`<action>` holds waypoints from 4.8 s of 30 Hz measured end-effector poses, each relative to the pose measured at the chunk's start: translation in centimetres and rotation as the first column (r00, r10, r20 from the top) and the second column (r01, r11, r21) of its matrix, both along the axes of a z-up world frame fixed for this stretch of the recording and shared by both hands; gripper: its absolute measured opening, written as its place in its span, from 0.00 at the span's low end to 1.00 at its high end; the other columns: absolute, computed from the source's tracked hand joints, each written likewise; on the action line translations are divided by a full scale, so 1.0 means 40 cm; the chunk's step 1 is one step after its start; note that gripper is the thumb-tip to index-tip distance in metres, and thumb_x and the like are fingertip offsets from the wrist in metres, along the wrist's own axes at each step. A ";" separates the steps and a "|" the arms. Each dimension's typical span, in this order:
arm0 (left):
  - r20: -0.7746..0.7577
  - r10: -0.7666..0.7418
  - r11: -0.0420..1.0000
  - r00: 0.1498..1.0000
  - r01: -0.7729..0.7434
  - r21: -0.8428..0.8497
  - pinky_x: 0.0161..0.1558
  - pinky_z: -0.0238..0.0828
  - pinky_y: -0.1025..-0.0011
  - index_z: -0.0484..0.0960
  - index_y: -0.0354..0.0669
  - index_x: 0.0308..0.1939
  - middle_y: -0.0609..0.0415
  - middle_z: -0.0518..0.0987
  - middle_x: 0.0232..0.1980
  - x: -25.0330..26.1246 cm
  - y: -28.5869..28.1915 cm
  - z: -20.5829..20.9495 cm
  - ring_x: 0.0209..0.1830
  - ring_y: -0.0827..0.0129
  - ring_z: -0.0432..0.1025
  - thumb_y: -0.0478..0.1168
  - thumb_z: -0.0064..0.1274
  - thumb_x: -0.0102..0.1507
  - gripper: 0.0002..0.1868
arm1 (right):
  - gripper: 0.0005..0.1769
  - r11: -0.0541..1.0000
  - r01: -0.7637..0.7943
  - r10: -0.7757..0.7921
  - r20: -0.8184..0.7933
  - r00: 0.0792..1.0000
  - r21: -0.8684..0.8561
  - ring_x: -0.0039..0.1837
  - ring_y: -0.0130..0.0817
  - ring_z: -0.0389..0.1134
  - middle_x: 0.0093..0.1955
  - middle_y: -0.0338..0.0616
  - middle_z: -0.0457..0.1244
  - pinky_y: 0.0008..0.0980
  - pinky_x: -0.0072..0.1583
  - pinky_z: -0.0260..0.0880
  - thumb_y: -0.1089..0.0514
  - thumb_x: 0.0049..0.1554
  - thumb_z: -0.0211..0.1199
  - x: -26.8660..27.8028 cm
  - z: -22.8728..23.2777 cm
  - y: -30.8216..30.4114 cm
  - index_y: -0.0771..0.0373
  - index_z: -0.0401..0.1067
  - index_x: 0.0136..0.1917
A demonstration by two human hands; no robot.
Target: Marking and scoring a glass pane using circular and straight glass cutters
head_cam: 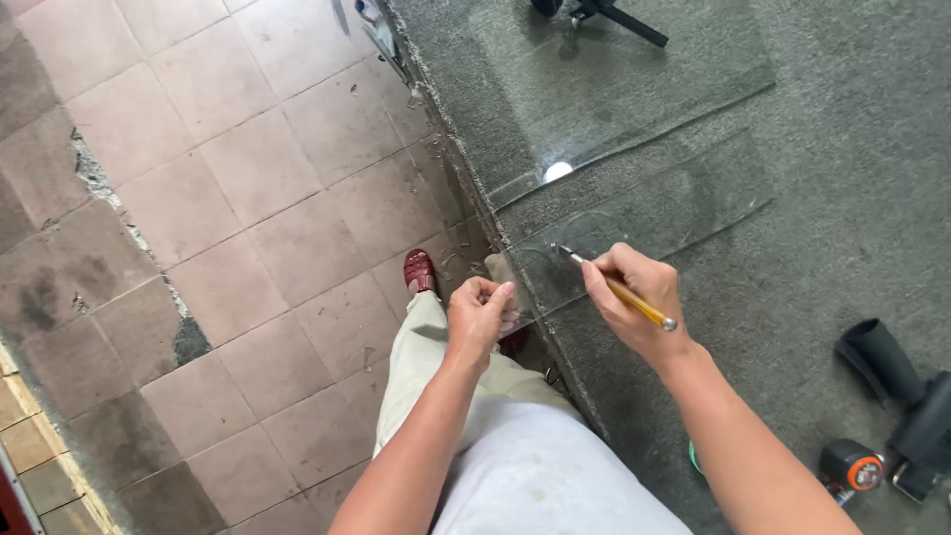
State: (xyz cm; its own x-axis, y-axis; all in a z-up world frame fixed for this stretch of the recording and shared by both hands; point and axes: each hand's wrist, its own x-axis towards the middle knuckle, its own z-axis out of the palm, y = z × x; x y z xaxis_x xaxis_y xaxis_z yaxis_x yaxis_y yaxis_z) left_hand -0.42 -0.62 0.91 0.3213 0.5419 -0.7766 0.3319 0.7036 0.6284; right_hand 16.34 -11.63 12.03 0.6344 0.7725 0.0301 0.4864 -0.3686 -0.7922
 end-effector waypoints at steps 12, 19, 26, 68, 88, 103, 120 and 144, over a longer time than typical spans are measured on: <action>0.077 0.003 1.000 0.997 -0.001 -0.020 0.31 0.84 0.72 0.82 0.35 0.38 0.46 0.84 0.30 -0.013 0.016 0.004 0.27 0.67 0.81 0.39 0.61 0.63 0.09 | 0.14 0.989 -0.148 0.147 0.087 0.985 -0.003 0.31 0.46 0.66 0.30 0.50 0.65 0.34 0.35 0.63 0.62 0.60 0.69 -0.006 -0.033 0.101 0.63 0.69 0.35; 0.097 0.025 0.998 0.995 -0.020 -0.053 0.33 0.84 0.73 0.82 0.35 0.40 0.45 0.85 0.33 -0.007 0.017 0.011 0.30 0.67 0.82 0.38 0.60 0.64 0.08 | 0.14 0.975 -0.222 0.223 0.126 0.967 -0.020 0.33 0.48 0.66 0.32 0.50 0.65 0.37 0.36 0.64 0.64 0.59 0.67 0.013 -0.057 0.108 0.64 0.66 0.35; 0.149 0.069 0.990 0.986 -0.049 -0.136 0.36 0.85 0.69 0.81 0.32 0.47 0.40 0.86 0.40 -0.005 0.015 -0.008 0.33 0.62 0.83 0.37 0.58 0.65 0.11 | 0.15 0.981 -0.194 0.196 0.084 0.977 -0.032 0.30 0.40 0.63 0.28 0.46 0.63 0.33 0.35 0.63 0.63 0.59 0.64 -0.015 -0.035 0.061 0.61 0.66 0.31; -0.491 -0.859 0.031 0.148 0.971 0.238 0.38 0.79 0.62 0.89 0.62 0.29 0.60 0.81 0.21 0.190 -0.210 0.162 0.35 0.55 0.82 0.63 0.61 0.56 0.15 | 0.03 0.476 0.855 -0.870 0.032 0.493 -0.206 0.33 0.44 0.73 0.29 0.49 0.67 0.35 0.36 0.72 0.64 0.51 0.72 -0.361 -0.002 -0.508 0.62 0.79 0.40; -0.790 -0.606 -0.700 -0.093 0.533 0.475 0.55 0.62 0.57 0.71 0.49 0.52 0.53 0.68 0.54 0.375 -0.227 0.154 0.58 0.56 0.63 0.57 0.75 0.46 0.38 | 0.08 0.517 0.855 -0.849 0.159 0.505 0.045 0.35 0.50 0.70 0.32 0.51 0.64 0.36 0.35 0.67 0.68 0.53 0.67 -0.370 -0.060 -0.356 0.64 0.69 0.35; -0.740 -0.621 -0.678 -0.259 0.651 0.341 0.56 0.69 0.53 0.70 0.52 0.48 0.53 0.80 0.49 0.403 -0.245 0.082 0.56 0.54 0.76 0.56 0.72 0.51 0.32 | 0.02 0.413 0.911 -0.910 -0.043 0.412 -0.010 0.55 0.59 0.72 0.50 0.57 0.70 0.53 0.56 0.71 0.65 0.56 0.60 -0.466 0.002 -0.429 0.65 0.73 0.42; 0.135 -0.870 -0.448 -0.474 0.875 0.182 0.30 0.66 0.84 0.86 0.37 0.36 0.53 0.85 0.29 0.240 -0.149 0.281 0.25 0.79 0.73 0.36 0.65 0.58 0.06 | 0.11 -0.017 0.953 -0.626 -0.740 -0.247 -0.303 0.26 0.36 0.59 0.28 0.55 0.65 0.29 0.27 0.59 0.66 0.61 0.58 -0.827 0.147 -0.232 0.75 0.79 0.44; 0.247 -0.947 -0.174 -0.206 0.974 0.143 0.29 0.76 0.80 0.77 0.38 0.43 0.42 0.87 0.38 -0.145 -0.296 0.265 0.31 0.66 0.82 0.30 0.66 0.56 0.16 | 0.10 -0.206 0.976 -0.515 -0.840 -0.170 -0.071 0.27 0.36 0.60 0.33 0.60 0.67 0.26 0.26 0.57 0.65 0.62 0.58 -1.199 0.093 -0.362 0.76 0.76 0.48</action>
